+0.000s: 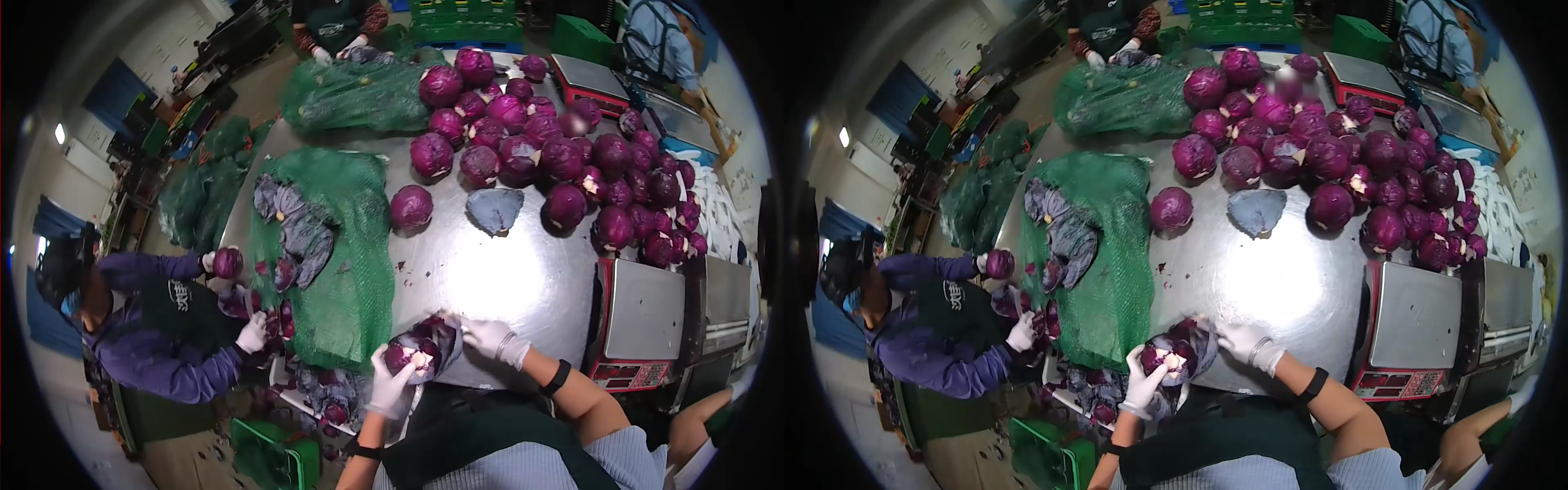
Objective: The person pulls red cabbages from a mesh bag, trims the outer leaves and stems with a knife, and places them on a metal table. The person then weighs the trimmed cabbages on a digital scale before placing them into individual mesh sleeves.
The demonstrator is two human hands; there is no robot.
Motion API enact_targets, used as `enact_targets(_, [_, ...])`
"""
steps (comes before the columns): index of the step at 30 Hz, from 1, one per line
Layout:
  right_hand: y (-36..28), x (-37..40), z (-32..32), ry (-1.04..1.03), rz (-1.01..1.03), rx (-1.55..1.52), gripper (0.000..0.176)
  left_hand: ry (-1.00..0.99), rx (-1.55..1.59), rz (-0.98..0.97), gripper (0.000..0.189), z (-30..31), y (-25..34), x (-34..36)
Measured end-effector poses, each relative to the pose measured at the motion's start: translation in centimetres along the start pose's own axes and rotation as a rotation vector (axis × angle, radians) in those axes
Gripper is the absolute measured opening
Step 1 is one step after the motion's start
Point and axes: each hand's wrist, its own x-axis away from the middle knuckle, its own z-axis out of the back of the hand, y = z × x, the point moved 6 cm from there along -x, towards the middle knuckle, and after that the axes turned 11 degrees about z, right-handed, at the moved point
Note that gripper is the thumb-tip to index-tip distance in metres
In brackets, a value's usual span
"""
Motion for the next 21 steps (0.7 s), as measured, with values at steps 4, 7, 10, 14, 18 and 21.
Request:
enact_targets(4, [4.2, -1.4, 4.4, 0.33, -0.3, -0.131, 0.045, -0.003, 0.22, 0.036, 0.07, -1.3, 0.2, 0.5])
enact_targets(7, [-2.5, -2.0, 6.1, 0.248, -0.006, -0.002, 0.048, -0.046, 0.035, -0.098, 0.071, -1.2, -0.4, -1.1])
enact_targets(10, [-6.9, -1.3, 2.1, 0.217, 0.365, 0.252, 0.057, 0.03, -0.435, -0.173, 0.075, -1.7, 1.7, -1.9])
enact_targets(14, [-6.1, -2.1, 0.8, 0.103, 0.196, 0.134, 0.057, -0.106, -0.317, -0.148, 0.073, -2.5, 2.5, -3.5])
enact_targets(18, [-3.7, -0.8, 2.1, 0.294, -0.031, -0.258, 0.043, -0.072, -0.108, -0.007, 0.074, -2.1, 2.0, -2.8])
enact_targets(21, [-0.8, 0.0, 0.6, 0.129, -0.128, -0.116, 0.044, -0.086, -0.37, -0.102, 0.081, -1.3, 3.4, 0.8])
